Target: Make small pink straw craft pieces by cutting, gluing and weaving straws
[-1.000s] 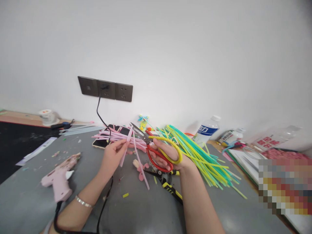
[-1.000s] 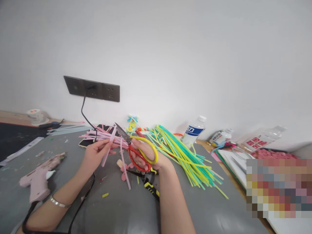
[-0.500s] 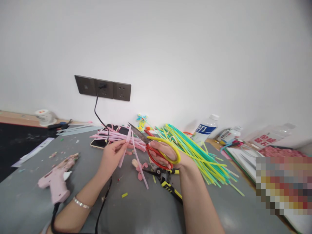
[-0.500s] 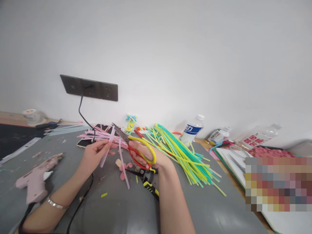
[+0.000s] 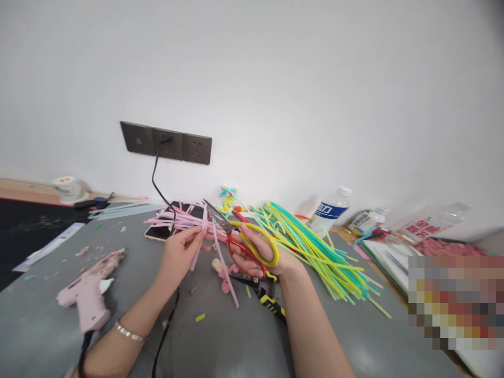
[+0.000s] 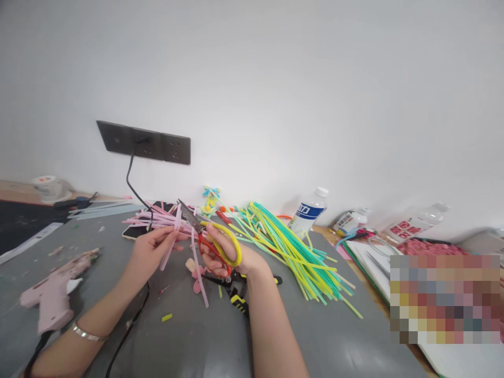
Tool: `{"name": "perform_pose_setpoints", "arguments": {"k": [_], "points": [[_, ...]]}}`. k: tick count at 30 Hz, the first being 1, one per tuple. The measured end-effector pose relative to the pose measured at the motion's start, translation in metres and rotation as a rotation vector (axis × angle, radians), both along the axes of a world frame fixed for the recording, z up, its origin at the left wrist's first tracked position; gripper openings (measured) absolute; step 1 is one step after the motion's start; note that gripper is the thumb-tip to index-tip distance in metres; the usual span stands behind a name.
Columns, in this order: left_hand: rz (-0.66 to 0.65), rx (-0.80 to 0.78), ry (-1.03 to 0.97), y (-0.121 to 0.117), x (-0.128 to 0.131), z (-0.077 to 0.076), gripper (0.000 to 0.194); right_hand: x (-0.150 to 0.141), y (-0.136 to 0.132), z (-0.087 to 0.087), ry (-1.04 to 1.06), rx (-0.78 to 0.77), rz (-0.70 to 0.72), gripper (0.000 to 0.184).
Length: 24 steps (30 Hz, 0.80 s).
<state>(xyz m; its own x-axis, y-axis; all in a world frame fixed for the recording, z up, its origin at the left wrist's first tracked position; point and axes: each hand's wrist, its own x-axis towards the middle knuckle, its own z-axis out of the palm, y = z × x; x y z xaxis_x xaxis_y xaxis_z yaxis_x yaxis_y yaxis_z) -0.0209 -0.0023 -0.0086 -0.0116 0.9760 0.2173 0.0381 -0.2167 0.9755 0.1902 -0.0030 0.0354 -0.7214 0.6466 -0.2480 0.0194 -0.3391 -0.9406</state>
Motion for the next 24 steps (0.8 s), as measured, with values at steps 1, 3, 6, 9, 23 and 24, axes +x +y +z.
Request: {"name": "perform_pose_setpoints", "arguments": {"k": [1,3,6,9,23,24], "points": [[0.004,0.003,0.010,0.000,0.000,-0.001,0.035,-0.001,0.000,-0.001,0.020,0.000,0.011,0.060],[0.009,0.006,0.017,0.000,-0.001,-0.001,0.034,-0.003,-0.001,-0.004,0.046,-0.003,0.009,0.060],[0.007,0.002,0.014,0.000,-0.001,-0.002,0.034,-0.004,-0.002,-0.004,0.057,-0.026,0.003,0.061],[0.016,0.007,0.034,0.000,-0.001,-0.002,0.033,-0.006,-0.001,-0.001,0.051,-0.023,0.002,0.062],[-0.015,0.017,0.061,0.000,0.001,-0.002,0.030,0.007,0.008,0.009,-0.060,0.220,-0.421,0.056],[-0.011,0.017,0.046,0.000,0.000,-0.002,0.031,0.015,0.010,0.008,-0.116,0.279,-0.517,0.056]]}}
